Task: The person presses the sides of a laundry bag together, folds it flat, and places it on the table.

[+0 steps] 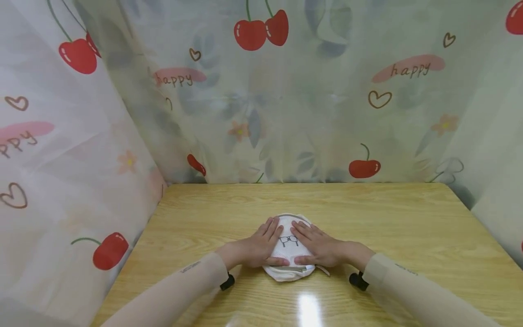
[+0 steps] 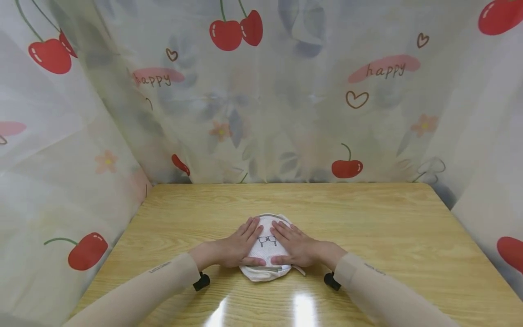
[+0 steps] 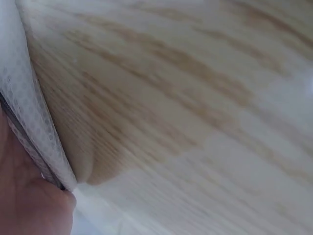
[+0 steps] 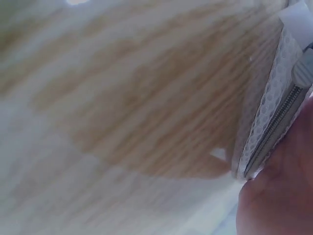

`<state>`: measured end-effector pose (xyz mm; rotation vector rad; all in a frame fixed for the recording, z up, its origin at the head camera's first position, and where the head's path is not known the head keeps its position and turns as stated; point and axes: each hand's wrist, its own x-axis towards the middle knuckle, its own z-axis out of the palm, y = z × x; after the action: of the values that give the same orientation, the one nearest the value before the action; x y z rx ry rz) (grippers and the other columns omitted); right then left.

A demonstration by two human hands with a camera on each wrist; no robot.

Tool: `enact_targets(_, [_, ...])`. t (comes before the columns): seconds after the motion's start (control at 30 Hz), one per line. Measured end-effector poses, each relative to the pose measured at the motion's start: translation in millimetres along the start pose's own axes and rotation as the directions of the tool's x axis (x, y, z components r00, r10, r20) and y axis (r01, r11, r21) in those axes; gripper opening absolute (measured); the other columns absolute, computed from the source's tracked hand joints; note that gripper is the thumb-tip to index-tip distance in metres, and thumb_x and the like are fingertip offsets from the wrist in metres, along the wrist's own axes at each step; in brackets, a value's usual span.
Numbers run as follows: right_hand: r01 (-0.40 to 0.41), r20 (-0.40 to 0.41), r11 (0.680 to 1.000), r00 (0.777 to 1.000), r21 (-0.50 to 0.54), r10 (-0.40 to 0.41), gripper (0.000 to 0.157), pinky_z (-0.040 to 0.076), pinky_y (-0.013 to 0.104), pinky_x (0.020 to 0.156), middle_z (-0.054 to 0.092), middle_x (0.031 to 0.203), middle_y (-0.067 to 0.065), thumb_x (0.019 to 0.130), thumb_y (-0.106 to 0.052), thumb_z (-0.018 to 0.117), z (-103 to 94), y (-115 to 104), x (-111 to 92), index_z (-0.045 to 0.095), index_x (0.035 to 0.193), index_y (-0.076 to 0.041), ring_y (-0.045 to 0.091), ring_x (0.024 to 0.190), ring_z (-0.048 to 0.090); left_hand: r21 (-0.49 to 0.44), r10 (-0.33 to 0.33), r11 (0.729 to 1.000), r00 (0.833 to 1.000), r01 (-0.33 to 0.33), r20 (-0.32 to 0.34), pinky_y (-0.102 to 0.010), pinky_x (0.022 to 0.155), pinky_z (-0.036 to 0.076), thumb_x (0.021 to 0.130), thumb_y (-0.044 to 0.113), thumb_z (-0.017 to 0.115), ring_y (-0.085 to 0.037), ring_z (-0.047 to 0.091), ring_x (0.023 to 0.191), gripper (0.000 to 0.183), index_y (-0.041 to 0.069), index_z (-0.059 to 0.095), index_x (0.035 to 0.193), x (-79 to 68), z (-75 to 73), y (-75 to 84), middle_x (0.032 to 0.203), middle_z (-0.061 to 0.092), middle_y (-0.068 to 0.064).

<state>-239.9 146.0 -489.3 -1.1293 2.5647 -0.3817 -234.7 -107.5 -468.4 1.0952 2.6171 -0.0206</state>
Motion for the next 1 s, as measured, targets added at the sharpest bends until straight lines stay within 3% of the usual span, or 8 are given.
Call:
enact_targets(0.2, [-0.021,-0.008,1.000,1.000,-0.010,0.021,0.091,0.003,0.047,0.119,-0.006,0.165,0.007,0.097,-0.066,0.038,1.5,2.3,-0.6,0.004,0.158,-0.008,0.021,0.150,-0.005,0.033,0.016,0.999,1.000,-0.015,-0.009,-0.047,0.119,0.013,0.094,0.072,0.029,-0.041,-0.007,0.148,0.100,-0.003,0.003,0.155,2.4,0.4,-0.2,0.160,-0.011,-0.026])
enact_targets(0.43, [-0.014,-0.032,0.999,0.999,0.038,0.015,0.092,0.006,0.050,0.119,-0.003,0.164,0.011,0.097,-0.062,0.043,-11.1,-7.7,-6.6,0.003,0.158,-0.006,0.028,0.150,-0.002,-0.102,0.003,0.995,0.997,-0.010,-0.072,-0.045,0.120,0.006,0.090,0.078,0.029,-0.034,-0.011,0.148,0.105,0.005,-0.007,0.157,0.4,7.8,-6.1,0.161,-0.017,-0.018])
enact_targets(0.67, [0.029,-0.136,0.978,0.991,0.207,-0.001,0.081,0.012,0.055,0.117,0.008,0.164,0.012,0.100,-0.051,0.049,-31.0,-8.9,-15.5,0.011,0.158,-0.009,0.033,0.149,0.005,-0.138,0.007,0.990,0.988,-0.028,-0.153,-0.046,0.119,0.000,0.091,0.076,0.034,-0.032,-0.009,0.149,0.103,0.008,-0.007,0.157,-4.1,0.6,-6.0,0.163,-0.014,-0.014])
enact_targets(0.83, [0.004,-0.202,0.940,0.977,0.340,0.069,0.073,0.016,0.057,0.115,0.013,0.163,0.011,0.101,-0.048,0.049,-46.6,-4.6,-23.6,0.016,0.159,-0.018,0.030,0.149,0.009,-0.150,0.023,0.987,0.978,-0.055,-0.209,-0.047,0.119,0.001,0.092,0.074,0.036,-0.031,-0.006,0.150,0.101,0.008,-0.004,0.158,-11.6,-8.5,-4.3,0.164,-0.009,-0.013])
enact_targets(1.0, [-0.020,-0.258,0.939,0.959,0.345,0.115,0.066,0.018,0.059,0.114,0.018,0.162,0.010,0.102,-0.045,0.048,-55.4,5.7,-27.8,0.022,0.158,-0.022,0.032,0.148,0.014,-0.148,0.064,0.984,0.965,-0.103,-0.253,-0.046,0.120,0.002,0.091,0.074,0.037,-0.024,-0.002,0.151,0.097,0.013,0.004,0.159,-15.2,-14.7,-1.8,0.165,-0.001,-0.009])
